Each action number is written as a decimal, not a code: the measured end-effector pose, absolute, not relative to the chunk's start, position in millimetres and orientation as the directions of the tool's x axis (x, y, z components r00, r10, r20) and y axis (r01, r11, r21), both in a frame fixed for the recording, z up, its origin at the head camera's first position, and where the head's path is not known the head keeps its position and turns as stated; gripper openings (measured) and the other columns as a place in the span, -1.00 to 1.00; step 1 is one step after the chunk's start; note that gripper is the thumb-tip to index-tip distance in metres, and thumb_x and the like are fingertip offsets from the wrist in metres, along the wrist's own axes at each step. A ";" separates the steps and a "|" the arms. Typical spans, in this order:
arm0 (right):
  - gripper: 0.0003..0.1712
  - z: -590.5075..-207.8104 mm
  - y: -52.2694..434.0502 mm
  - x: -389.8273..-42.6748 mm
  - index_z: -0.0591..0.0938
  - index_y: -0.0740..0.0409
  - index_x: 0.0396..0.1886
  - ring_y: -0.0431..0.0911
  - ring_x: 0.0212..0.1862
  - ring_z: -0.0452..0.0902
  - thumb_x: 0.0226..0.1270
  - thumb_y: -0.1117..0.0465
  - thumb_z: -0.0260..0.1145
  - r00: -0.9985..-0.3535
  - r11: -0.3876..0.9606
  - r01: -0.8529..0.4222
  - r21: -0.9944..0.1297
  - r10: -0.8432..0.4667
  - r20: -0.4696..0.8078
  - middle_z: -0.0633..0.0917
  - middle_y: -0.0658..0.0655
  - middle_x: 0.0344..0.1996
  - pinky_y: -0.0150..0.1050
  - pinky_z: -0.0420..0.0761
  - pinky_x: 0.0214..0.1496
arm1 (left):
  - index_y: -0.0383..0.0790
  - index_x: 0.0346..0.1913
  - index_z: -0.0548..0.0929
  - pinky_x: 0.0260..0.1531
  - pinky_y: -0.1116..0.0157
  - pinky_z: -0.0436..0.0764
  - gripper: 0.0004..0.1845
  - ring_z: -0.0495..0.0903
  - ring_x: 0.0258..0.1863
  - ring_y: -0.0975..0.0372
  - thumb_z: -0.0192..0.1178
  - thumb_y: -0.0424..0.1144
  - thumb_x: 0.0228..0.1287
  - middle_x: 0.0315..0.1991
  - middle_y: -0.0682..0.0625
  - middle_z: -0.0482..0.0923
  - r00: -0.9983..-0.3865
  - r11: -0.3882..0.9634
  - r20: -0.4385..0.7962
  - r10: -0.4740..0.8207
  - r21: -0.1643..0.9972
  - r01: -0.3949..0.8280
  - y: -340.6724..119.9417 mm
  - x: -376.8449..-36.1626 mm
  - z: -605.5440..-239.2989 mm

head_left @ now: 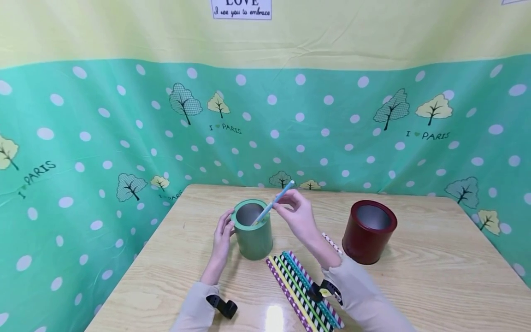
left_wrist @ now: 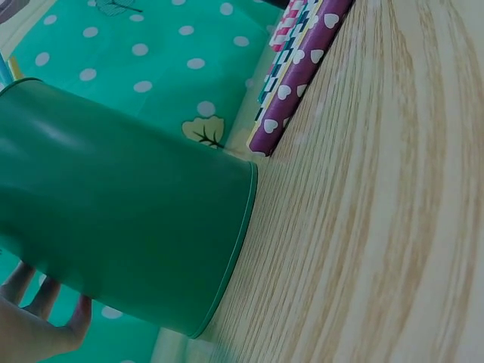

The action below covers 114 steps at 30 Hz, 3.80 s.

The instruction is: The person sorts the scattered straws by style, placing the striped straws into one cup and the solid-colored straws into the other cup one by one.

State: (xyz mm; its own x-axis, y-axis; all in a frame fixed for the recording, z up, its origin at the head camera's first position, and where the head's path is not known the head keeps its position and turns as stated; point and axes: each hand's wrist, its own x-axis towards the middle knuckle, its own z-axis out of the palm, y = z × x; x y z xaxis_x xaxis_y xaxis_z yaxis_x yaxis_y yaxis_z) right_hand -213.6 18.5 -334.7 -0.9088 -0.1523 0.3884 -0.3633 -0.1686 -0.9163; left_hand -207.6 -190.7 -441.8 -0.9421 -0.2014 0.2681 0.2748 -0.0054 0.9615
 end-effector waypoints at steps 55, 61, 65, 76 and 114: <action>-0.70 -434.7 82.8 -198.0 0.53 0.33 -0.19 -0.07 -0.34 0.51 -0.02 0.46 0.22 -0.769 0.455 -0.347 -0.820 -0.638 -0.028 0.59 0.16 -0.36 -0.34 0.53 -0.36 | -0.34 0.21 0.24 0.01 0.08 0.28 -0.61 0.24 0.13 -0.06 -0.20 -0.36 0.35 0.17 -0.28 0.26 -0.949 0.008 0.231 -0.215 0.972 0.235 -180.1 -196.1 -417.9; -0.69 -440.2 86.3 -193.4 0.54 0.29 -0.18 -0.10 -0.33 0.50 -0.01 0.44 0.24 -0.775 0.484 -0.333 -0.809 -0.629 -0.057 0.59 0.12 -0.36 -0.33 0.52 -0.35 | -0.33 0.21 0.25 0.00 0.07 0.28 -0.61 0.25 0.13 -0.04 -0.19 -0.37 0.34 0.17 -0.26 0.27 -0.949 -0.001 0.227 -0.218 0.972 0.233 -179.2 -194.4 -416.4; -0.67 -441.8 87.3 -191.8 0.54 0.29 -0.18 -0.09 -0.34 0.50 -0.04 0.44 0.24 -0.774 0.491 -0.335 -0.804 -0.630 -0.062 0.59 0.11 -0.36 -0.32 0.52 -0.34 | -0.33 0.20 0.25 -0.01 0.09 0.29 -0.61 0.25 0.13 -0.04 -0.19 -0.37 0.34 0.16 -0.26 0.27 -0.947 -0.005 0.236 -0.220 0.970 0.242 -179.4 -195.3 -418.2; -0.69 -443.9 89.4 -189.5 0.55 0.26 -0.22 -0.11 -0.36 0.50 -0.06 0.47 0.24 -0.778 0.521 -0.354 -0.777 -0.625 -0.064 0.59 0.12 -0.35 -0.37 0.51 -0.39 | -0.35 0.20 0.26 -0.01 0.09 0.30 -0.62 0.25 0.12 -0.05 -0.19 -0.36 0.34 0.16 -0.27 0.28 -0.944 -0.005 0.236 -0.229 0.970 0.244 -179.3 -196.1 -418.6; -0.70 -459.7 98.1 -197.5 0.59 0.21 -0.34 -0.29 -0.68 0.30 -0.17 0.50 0.26 -0.792 0.574 -0.403 -0.713 -0.609 -0.042 0.47 -0.06 -0.72 -0.45 0.29 -0.67 | -0.22 0.20 0.30 -0.02 0.11 0.33 -0.60 0.32 0.09 0.12 -0.11 -0.22 0.33 0.15 -0.18 0.32 -0.940 0.005 0.259 -0.221 0.964 0.265 -185.8 -209.0 -441.5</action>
